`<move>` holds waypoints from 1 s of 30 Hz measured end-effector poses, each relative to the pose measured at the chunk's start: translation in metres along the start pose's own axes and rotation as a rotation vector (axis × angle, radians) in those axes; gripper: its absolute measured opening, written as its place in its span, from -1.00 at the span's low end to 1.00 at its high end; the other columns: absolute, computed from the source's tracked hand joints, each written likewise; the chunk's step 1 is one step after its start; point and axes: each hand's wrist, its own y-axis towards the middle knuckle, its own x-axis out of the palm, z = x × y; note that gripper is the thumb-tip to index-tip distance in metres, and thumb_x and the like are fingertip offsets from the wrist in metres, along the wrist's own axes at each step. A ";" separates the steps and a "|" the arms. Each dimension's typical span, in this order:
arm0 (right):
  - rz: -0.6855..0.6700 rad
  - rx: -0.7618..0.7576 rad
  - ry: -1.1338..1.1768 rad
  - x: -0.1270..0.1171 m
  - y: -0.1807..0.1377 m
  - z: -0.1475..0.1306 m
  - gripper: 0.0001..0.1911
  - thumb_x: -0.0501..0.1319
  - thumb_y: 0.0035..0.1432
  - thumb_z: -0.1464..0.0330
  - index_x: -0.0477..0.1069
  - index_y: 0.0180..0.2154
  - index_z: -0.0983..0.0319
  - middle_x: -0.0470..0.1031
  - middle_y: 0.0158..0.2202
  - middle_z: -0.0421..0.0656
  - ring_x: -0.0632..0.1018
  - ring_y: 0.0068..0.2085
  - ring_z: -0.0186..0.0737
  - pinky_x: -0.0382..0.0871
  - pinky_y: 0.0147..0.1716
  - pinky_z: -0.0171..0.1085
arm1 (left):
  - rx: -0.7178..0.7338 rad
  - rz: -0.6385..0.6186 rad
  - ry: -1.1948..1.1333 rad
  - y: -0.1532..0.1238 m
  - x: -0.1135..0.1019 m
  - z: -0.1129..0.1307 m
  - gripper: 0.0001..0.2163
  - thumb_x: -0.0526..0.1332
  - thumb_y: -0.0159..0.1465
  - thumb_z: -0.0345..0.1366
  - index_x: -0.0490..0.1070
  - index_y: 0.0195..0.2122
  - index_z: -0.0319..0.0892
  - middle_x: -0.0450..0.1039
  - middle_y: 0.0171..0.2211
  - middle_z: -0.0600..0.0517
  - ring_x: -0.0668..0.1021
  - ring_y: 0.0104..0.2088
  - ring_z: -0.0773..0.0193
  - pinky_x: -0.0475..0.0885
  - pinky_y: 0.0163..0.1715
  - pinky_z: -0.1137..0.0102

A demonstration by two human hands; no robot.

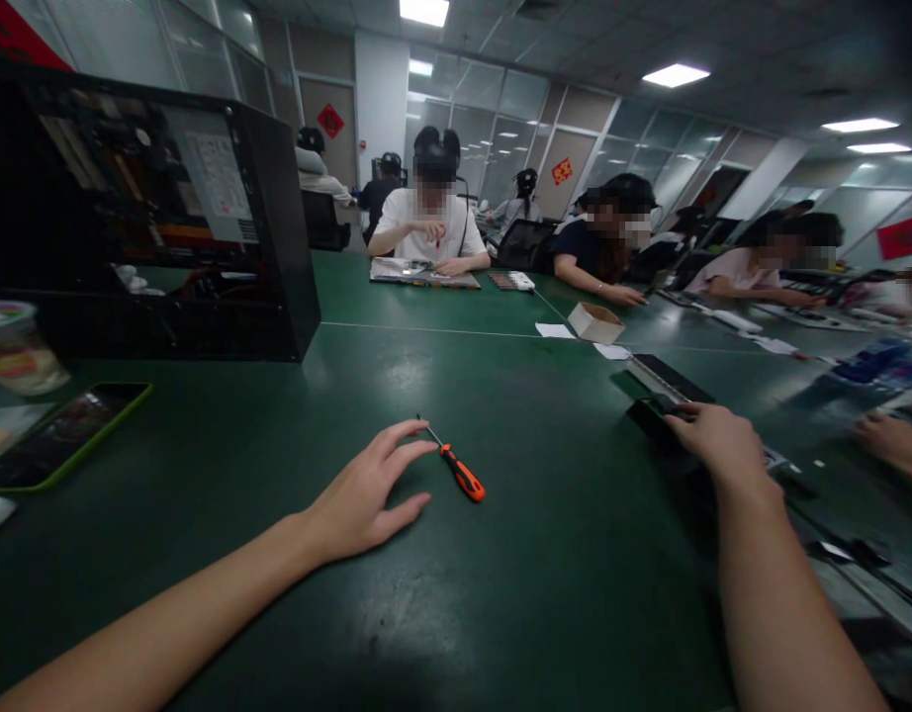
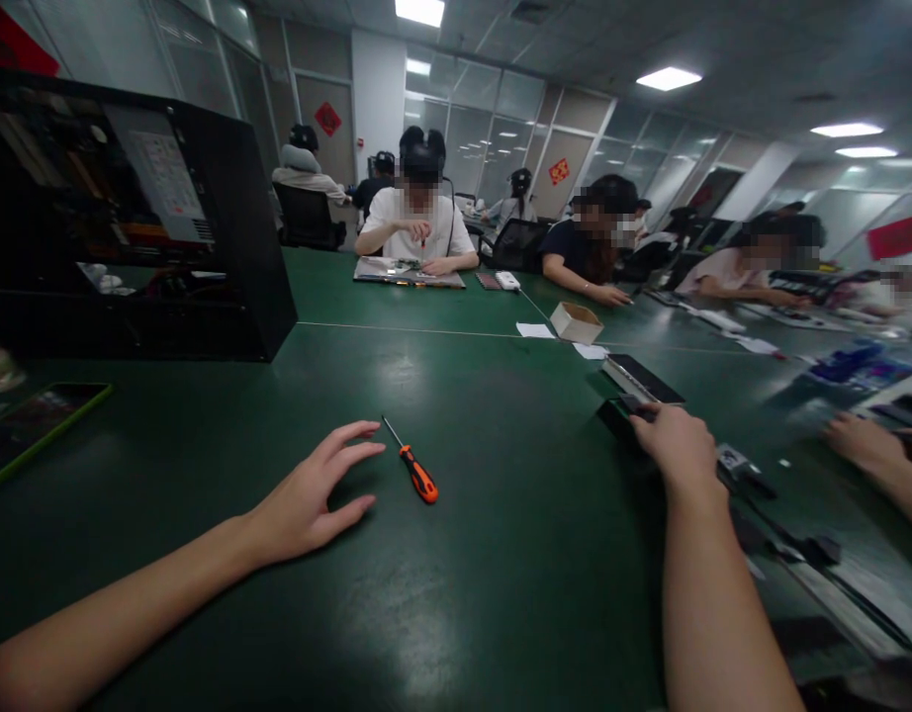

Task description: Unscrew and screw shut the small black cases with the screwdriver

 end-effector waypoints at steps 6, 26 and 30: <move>-0.016 -0.035 -0.037 0.006 0.006 -0.001 -0.51 0.15 0.29 0.16 0.50 0.17 0.20 0.57 -0.01 0.22 0.57 0.01 0.28 0.38 -0.16 -0.03 | -0.013 -0.024 -0.006 0.001 -0.002 0.001 -0.53 0.25 0.35 -0.31 0.24 0.27 -0.03 0.16 0.35 -0.15 0.37 0.29 -0.06 0.38 0.25 0.01; -0.008 -0.058 -0.066 0.008 0.001 -0.009 -0.56 0.10 0.28 0.24 0.56 0.09 0.18 0.57 -0.03 0.23 0.61 -0.04 0.26 0.47 -0.17 0.00 | 0.024 -0.038 0.007 -0.001 -0.001 0.001 -0.56 0.25 0.34 -0.34 0.30 0.25 -0.02 0.19 0.34 -0.14 0.39 0.28 -0.05 0.41 0.24 0.02; 0.006 -0.119 -0.073 0.012 0.004 -0.011 -0.57 0.11 0.26 0.32 0.58 0.07 0.20 0.59 -0.06 0.21 0.62 -0.04 0.22 0.47 -0.13 -0.03 | 0.030 -0.050 0.014 -0.001 -0.002 0.001 -0.57 0.26 0.34 -0.33 0.33 0.23 -0.03 0.19 0.34 -0.15 0.43 0.25 -0.06 0.43 0.21 0.01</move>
